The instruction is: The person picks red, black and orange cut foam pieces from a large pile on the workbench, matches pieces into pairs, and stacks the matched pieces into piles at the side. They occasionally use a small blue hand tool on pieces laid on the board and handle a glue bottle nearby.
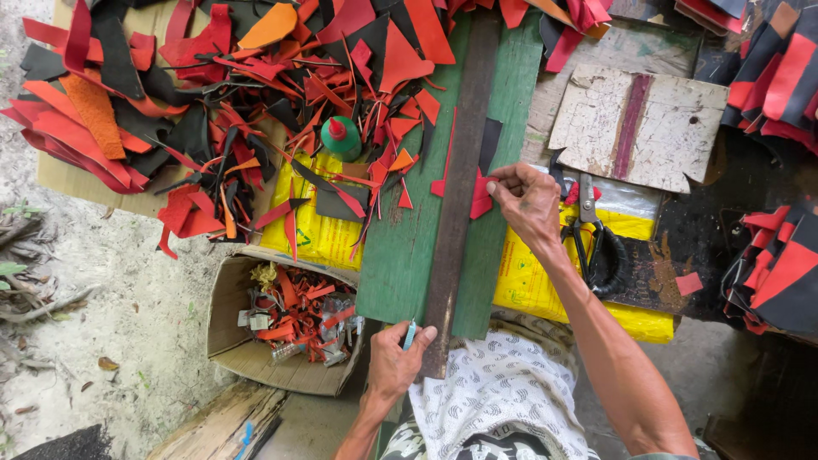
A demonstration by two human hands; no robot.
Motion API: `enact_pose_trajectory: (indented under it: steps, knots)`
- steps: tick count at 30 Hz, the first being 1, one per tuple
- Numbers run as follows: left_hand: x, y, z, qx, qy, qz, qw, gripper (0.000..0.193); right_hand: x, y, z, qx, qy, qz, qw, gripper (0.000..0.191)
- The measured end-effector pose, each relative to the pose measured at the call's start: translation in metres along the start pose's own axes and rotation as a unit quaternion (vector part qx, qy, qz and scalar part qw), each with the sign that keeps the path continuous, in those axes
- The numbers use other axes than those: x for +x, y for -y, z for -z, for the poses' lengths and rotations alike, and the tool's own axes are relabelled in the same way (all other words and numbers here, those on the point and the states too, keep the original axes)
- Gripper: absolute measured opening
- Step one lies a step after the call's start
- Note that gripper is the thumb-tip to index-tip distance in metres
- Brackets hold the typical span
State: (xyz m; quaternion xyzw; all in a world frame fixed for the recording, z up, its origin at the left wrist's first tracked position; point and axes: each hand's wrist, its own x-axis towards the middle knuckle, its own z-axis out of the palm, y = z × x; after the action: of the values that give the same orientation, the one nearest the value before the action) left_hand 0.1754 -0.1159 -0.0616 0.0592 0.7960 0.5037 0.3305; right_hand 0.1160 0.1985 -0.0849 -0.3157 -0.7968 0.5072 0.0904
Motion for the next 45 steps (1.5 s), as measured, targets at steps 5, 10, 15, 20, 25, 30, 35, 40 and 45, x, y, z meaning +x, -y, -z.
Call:
enact_pose_trajectory:
  steps: [5,10,15,20,25,30,35,40,45]
  knots:
    - [0.001,-0.004,0.001,0.035,-0.015,0.008,0.999,0.051,0.002,-0.001,0.0,0.012,0.019,-0.001,1.0,0.015]
    - [0.003,-0.001,0.003,0.046,0.006,0.022,0.999,0.055,0.003,-0.002,0.002,0.01,0.02,0.004,1.0,0.015]
    - [0.004,0.002,0.005,0.041,0.025,0.003,0.999,0.054,0.003,0.0,-0.001,0.011,0.0,0.013,1.0,0.015]
    - [0.003,0.006,0.006,0.043,0.036,0.008,0.998,0.054,0.003,0.0,-0.004,0.017,-0.017,0.012,1.0,0.015]
    - [0.0,0.012,0.007,0.043,0.061,0.019,0.997,0.054,0.002,-0.001,-0.004,0.006,-0.02,0.004,1.0,0.017]
    - [0.005,0.01,0.007,0.059,0.053,-0.003,0.997,0.055,0.002,0.001,-0.004,0.018,-0.023,0.014,0.999,0.016]
    - [0.006,0.002,0.008,0.059,0.059,0.038,0.996,0.057,0.001,0.013,0.001,-0.018,-0.003,0.017,1.0,0.02]
    - [0.008,0.0,0.009,0.053,0.064,0.038,0.996,0.056,0.003,0.026,-0.001,-0.149,-0.037,0.123,0.98,0.031]
    - [0.009,0.002,0.008,0.063,0.064,0.034,0.995,0.059,0.031,0.027,-0.008,-0.248,0.011,0.303,0.92,0.049]
